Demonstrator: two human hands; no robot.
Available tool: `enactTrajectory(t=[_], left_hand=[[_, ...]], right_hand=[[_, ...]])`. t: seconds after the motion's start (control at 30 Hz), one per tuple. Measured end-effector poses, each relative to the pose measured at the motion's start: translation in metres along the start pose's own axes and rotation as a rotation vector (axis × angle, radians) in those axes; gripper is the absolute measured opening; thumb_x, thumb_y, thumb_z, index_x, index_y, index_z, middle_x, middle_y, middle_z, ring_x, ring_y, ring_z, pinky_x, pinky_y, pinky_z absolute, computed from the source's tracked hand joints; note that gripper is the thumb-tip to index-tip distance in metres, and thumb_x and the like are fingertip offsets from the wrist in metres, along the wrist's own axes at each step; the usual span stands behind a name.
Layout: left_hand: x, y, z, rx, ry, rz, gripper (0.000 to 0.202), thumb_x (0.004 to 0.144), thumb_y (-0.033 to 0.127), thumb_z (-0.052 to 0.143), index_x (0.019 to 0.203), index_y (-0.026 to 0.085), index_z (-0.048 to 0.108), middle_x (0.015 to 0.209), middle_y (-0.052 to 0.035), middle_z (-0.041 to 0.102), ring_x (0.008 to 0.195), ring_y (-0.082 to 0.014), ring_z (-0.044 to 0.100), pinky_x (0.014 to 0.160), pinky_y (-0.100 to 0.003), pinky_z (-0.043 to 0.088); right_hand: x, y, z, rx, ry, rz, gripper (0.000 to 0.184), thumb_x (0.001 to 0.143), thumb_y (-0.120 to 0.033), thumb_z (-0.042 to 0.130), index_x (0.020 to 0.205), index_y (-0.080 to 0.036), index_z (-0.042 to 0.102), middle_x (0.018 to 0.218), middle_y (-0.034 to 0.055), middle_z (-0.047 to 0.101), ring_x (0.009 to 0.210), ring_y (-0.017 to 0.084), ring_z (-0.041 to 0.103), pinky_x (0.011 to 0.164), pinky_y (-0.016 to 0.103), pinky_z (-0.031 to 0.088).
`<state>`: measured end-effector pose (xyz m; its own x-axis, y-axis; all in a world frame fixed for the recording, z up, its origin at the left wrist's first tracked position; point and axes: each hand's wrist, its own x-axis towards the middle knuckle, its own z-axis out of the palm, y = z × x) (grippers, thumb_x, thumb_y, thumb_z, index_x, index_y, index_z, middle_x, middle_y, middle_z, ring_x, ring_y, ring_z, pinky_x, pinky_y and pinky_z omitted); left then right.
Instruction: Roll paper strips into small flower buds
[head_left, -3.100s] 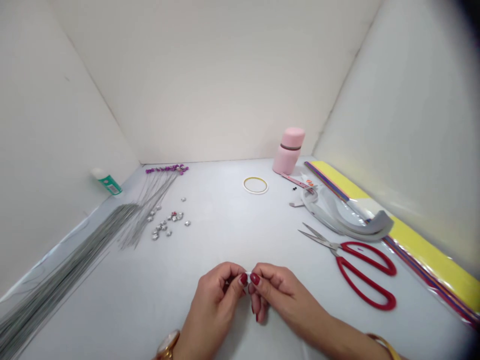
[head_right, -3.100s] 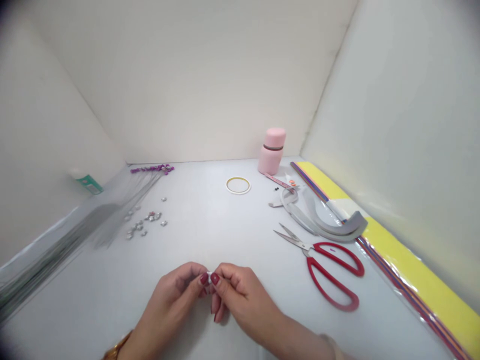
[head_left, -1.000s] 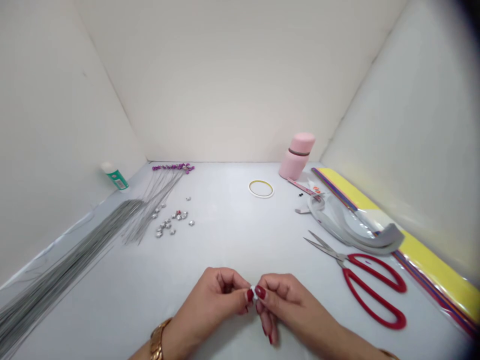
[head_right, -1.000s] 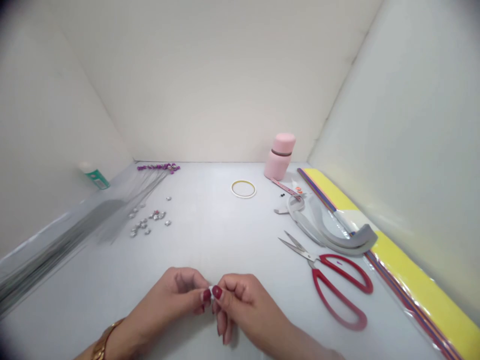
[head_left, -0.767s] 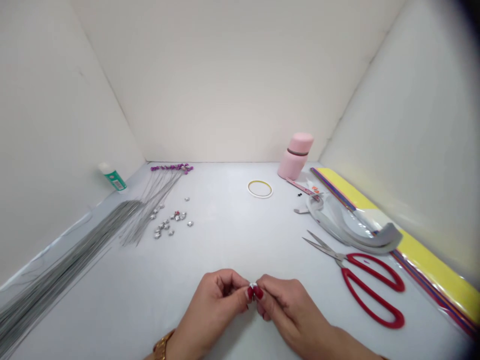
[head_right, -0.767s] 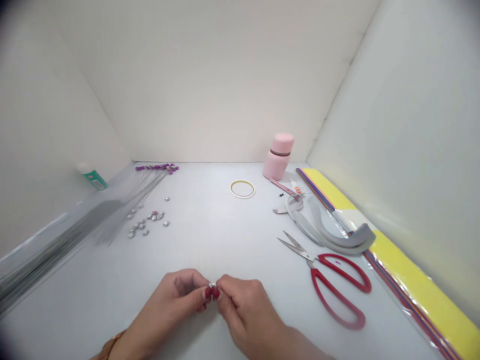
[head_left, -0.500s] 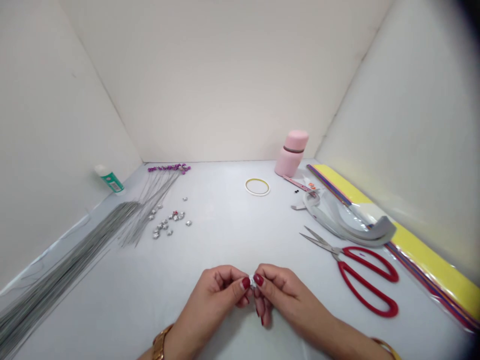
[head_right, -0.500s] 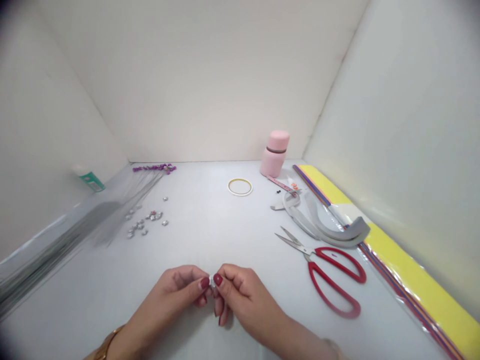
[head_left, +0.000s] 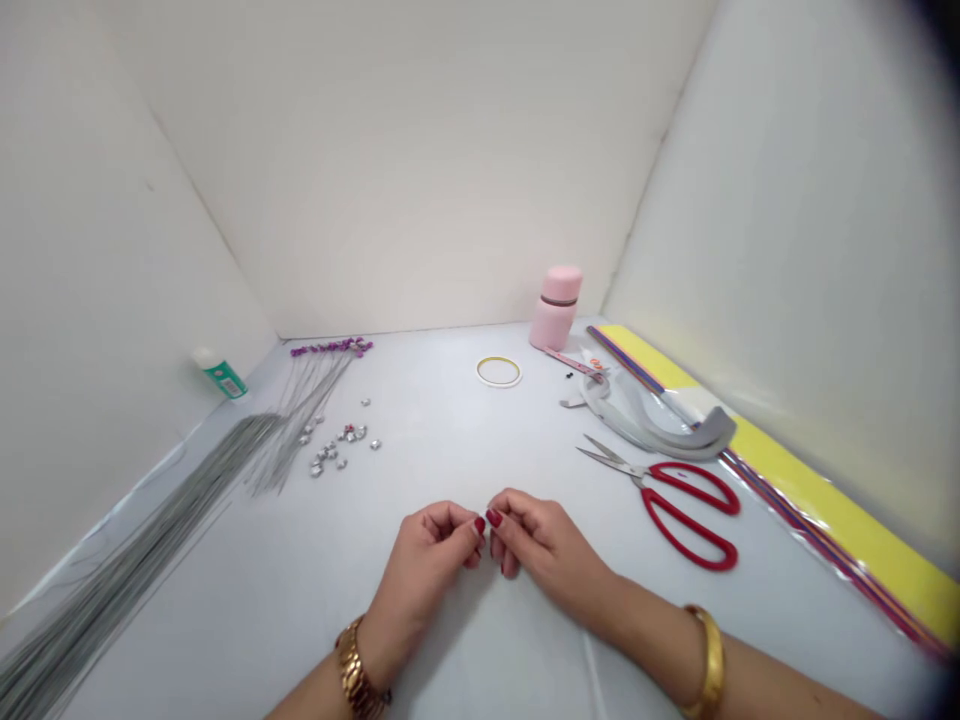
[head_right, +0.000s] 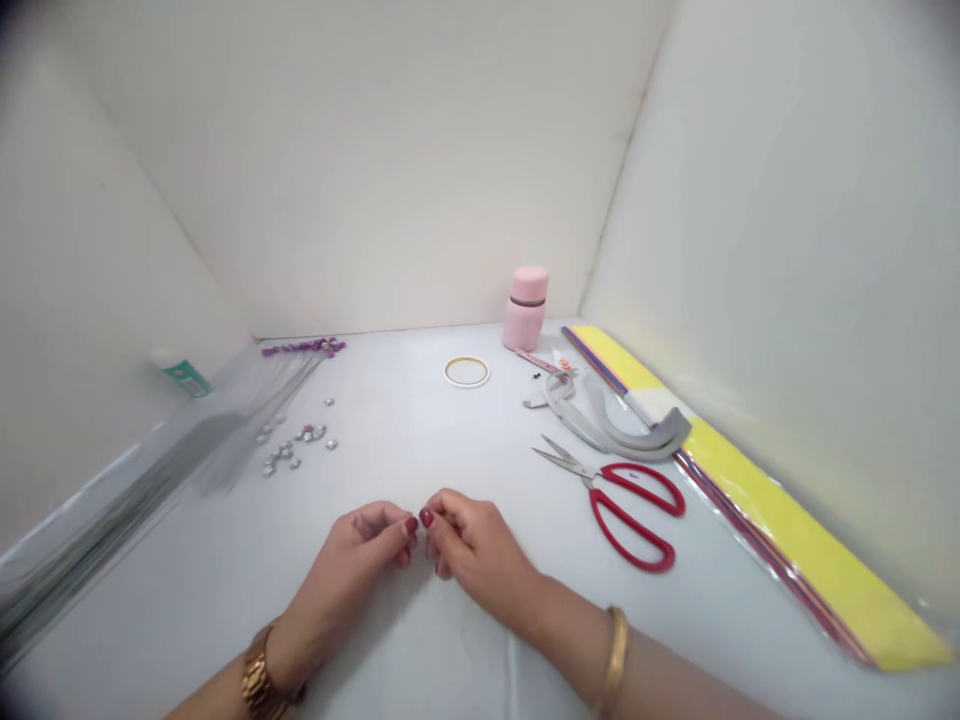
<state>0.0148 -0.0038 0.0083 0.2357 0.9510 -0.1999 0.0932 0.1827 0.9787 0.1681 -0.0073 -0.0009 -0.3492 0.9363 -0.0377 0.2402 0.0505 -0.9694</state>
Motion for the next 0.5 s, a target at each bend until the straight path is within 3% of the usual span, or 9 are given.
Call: enactTrajectory(t=[0.17,0.37,0.5], left_hand=[[-0.006,-0.004,0.005,0.058,0.025,0.149,0.017,0.075,0.024,0.056,0.061,0.014,0.057,0.060,-0.0012,0.062,0.061,-0.0146,0.056,0.061,-0.024,0.042],[-0.008,0.006,0.001,0.045,-0.006,0.245,0.018,0.076,0.026,0.057,0.088,0.014,0.062,0.080,-0.0053,0.067,0.076,-0.0179,0.060,0.070,-0.027,0.046],[-0.010,0.019,-0.001,-0.051,-0.101,0.245,0.017,0.079,0.026,0.055,0.086,0.014,0.065,0.070,-0.0049,0.069,0.072,-0.0184,0.061,0.073,-0.030,0.045]], right_hand=[[0.002,-0.003,0.007,0.132,0.068,0.036,0.028,0.085,-0.041,0.043,0.070,-0.018,0.047,0.055,-0.0054,0.049,0.047,0.008,0.048,0.049,0.019,0.037],[0.008,-0.010,-0.003,0.255,-0.077,0.104,0.036,0.079,-0.050,0.047,0.065,-0.017,0.045,0.044,-0.0072,0.047,0.032,0.006,0.041,0.035,0.016,0.033],[0.009,-0.020,-0.005,0.335,-0.093,0.101,0.039,0.079,-0.052,0.044,0.066,-0.016,0.045,0.044,-0.0068,0.047,0.031,0.005,0.039,0.035,0.016,0.034]])
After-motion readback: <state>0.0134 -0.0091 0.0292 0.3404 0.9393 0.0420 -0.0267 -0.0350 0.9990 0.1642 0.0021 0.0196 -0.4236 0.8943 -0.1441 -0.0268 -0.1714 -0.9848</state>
